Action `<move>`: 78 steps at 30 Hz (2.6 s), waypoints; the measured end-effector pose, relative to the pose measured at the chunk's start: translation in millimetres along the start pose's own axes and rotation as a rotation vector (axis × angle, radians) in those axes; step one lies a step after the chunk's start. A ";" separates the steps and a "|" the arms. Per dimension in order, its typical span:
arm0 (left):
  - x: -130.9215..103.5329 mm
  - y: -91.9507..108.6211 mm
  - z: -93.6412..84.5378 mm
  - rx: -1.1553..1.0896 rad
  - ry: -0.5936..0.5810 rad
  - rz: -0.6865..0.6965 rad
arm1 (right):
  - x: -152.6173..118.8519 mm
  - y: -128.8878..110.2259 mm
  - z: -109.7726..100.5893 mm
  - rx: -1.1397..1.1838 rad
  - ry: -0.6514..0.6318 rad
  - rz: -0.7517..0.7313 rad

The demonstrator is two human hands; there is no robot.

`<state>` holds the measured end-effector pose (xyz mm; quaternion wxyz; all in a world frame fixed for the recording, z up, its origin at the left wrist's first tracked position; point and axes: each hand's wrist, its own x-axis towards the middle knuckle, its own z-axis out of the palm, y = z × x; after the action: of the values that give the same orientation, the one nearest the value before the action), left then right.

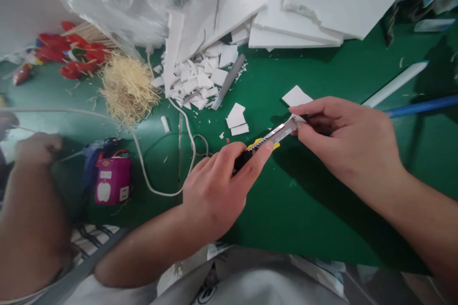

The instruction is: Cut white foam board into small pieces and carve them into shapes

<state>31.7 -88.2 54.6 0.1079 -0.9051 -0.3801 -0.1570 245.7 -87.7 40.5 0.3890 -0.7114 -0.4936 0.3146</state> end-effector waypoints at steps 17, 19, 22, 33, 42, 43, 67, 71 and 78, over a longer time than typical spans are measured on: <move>1.3 -6.5 -3.2 -0.175 -0.144 -0.024 | 1.3 -0.2 -0.6 -0.018 -0.028 -0.044; 1.2 -7.1 -3.1 -0.175 -0.148 -0.022 | 1.9 -0.5 -0.5 -0.043 -0.025 -0.071; 0.7 -4.9 -2.2 -0.124 -0.098 -0.006 | 1.7 -0.7 -0.8 -0.075 -0.023 -0.101; 1.9 1.5 -2.6 0.029 -0.026 0.001 | 0.6 -2.2 0.2 -0.064 -0.021 -0.051; 1.9 2.4 -2.2 0.029 -0.021 -0.004 | 2.4 0.3 -2.5 -0.051 -0.019 -0.009; 1.7 2.6 -2.0 0.029 -0.023 -0.005 | 2.6 0.4 -2.8 -0.049 -0.018 -0.008; 1.1 0.5 2.4 -0.056 -0.040 -0.018 | 3.0 1.5 -3.6 -0.040 -0.018 -0.025; 1.3 -3.1 -0.1 -0.059 -0.012 -0.003 | 3.7 -0.6 -2.5 -0.038 -0.009 -0.018; -2.4 -4.8 -0.5 -0.153 -0.079 0.011 | 4.6 -1.9 -3.4 0.017 0.006 0.050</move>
<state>26.6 -86.6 54.5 0.0244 -0.9182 -0.3662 -0.1492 249.1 -83.8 43.5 0.3886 -0.7210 -0.4719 0.3262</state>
